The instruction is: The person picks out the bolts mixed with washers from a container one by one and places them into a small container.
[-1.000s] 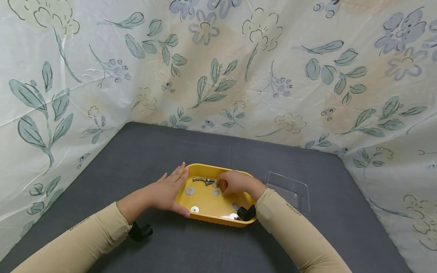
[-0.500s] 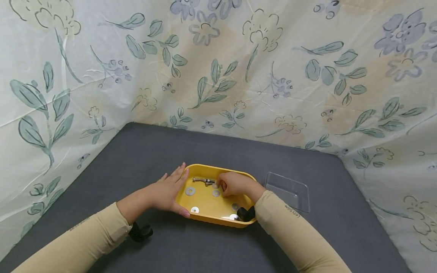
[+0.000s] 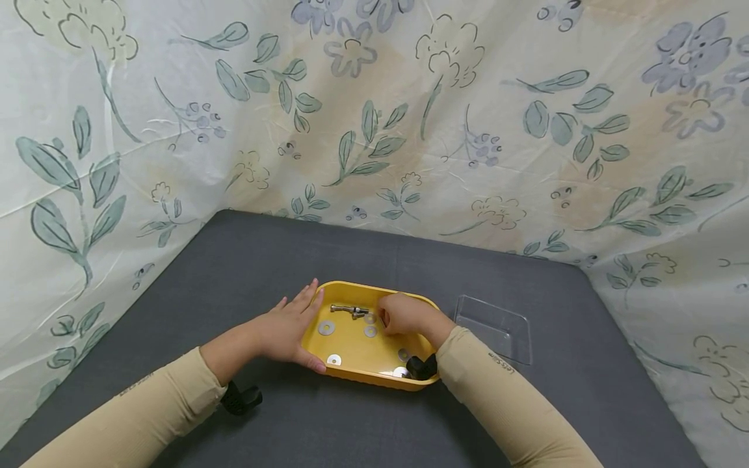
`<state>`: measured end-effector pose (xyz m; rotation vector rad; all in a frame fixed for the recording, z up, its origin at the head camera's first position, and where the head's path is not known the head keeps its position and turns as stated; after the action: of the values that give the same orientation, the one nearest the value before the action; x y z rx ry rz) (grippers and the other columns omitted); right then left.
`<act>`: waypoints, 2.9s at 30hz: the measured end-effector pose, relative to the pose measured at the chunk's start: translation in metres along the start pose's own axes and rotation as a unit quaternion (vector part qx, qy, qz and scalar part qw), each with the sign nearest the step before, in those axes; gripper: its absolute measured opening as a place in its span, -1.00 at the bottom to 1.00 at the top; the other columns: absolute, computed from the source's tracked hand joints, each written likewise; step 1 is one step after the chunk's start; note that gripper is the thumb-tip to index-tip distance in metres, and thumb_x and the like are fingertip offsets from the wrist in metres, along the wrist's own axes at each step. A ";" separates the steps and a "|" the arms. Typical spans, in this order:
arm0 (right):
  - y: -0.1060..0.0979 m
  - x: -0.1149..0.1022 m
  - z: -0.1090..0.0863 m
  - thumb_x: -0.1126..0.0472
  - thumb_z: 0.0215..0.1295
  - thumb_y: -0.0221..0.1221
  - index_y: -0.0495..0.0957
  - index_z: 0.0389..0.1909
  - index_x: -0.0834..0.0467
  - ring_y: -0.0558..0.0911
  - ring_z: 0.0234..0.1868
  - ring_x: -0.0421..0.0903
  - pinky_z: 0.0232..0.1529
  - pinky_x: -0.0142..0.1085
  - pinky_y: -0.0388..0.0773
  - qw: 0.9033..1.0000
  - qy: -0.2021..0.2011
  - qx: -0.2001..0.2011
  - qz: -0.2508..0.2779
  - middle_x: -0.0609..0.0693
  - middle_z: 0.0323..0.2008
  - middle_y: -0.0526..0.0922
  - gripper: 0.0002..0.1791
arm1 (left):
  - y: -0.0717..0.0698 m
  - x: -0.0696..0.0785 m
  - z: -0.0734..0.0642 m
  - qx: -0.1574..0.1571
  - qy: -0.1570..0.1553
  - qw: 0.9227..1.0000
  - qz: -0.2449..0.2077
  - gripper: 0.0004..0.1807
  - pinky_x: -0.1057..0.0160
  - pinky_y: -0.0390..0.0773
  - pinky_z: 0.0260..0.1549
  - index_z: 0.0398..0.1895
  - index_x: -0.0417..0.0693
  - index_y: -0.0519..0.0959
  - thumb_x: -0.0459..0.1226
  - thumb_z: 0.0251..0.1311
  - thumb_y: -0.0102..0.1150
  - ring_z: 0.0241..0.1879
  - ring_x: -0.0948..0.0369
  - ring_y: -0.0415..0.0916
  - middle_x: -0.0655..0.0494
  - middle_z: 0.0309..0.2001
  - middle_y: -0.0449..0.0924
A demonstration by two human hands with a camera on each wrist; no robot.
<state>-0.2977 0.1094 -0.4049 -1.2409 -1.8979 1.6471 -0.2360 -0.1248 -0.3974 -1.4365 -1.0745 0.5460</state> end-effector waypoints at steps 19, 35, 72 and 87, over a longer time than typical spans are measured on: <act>-0.001 0.012 -0.002 0.30 0.00 0.33 0.50 -0.37 0.14 0.43 -0.59 -0.20 -0.50 -0.38 0.35 0.995 -0.043 -0.022 0.087 -0.12 -0.63 0.47 -0.80 | 0.002 -0.002 0.001 0.002 0.001 1.000 -0.001 0.49 -0.18 -0.14 0.25 0.44 -0.08 -0.34 0.59 -0.51 -0.05 0.41 0.08 -0.44 0.02 0.42 -0.60; -0.004 0.014 -0.003 0.35 0.09 0.24 0.53 -0.07 0.17 0.44 -0.57 -0.23 -0.47 -0.40 0.39 0.989 -0.056 -0.037 0.134 -0.12 -0.57 0.52 -0.67 | 0.002 -0.002 0.001 0.004 0.002 1.000 0.001 0.49 -0.18 -0.14 0.25 0.44 -0.08 -0.34 0.59 -0.52 -0.05 0.41 0.08 -0.43 0.01 0.42 -0.59; -0.050 0.019 -0.032 0.30 0.10 0.26 0.52 -0.04 0.19 0.53 -0.43 -0.06 -0.32 -0.28 0.52 0.977 -0.015 0.018 0.210 -0.03 -0.45 0.57 -0.64 | 0.002 -0.002 0.001 -0.002 0.001 1.000 0.003 0.50 -0.16 -0.14 0.26 0.44 -0.08 -0.34 0.59 -0.52 -0.05 0.41 0.07 -0.44 0.00 0.42 -0.61; -0.075 0.046 -0.065 0.27 0.09 0.29 0.54 -0.12 0.13 0.53 -0.41 -0.04 -0.29 -0.25 0.53 0.969 0.002 0.082 0.232 0.01 -0.45 0.57 -0.70 | -0.002 0.002 -0.002 -0.009 -0.005 1.000 0.001 0.50 -0.15 -0.14 0.26 0.43 -0.09 -0.35 0.59 -0.52 -0.04 0.41 0.09 -0.46 0.01 0.42 -0.60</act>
<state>-0.3047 0.1897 -0.3305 -1.7030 -1.5026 1.9741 -0.2341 -0.1242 -0.3950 -1.4517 -1.0879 0.5480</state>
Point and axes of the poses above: each hand's wrist, its own z-axis towards the middle knuckle, its own y-axis out of the palm, x = y × z, the point moved 2 cm from there along z, towards the middle knuckle
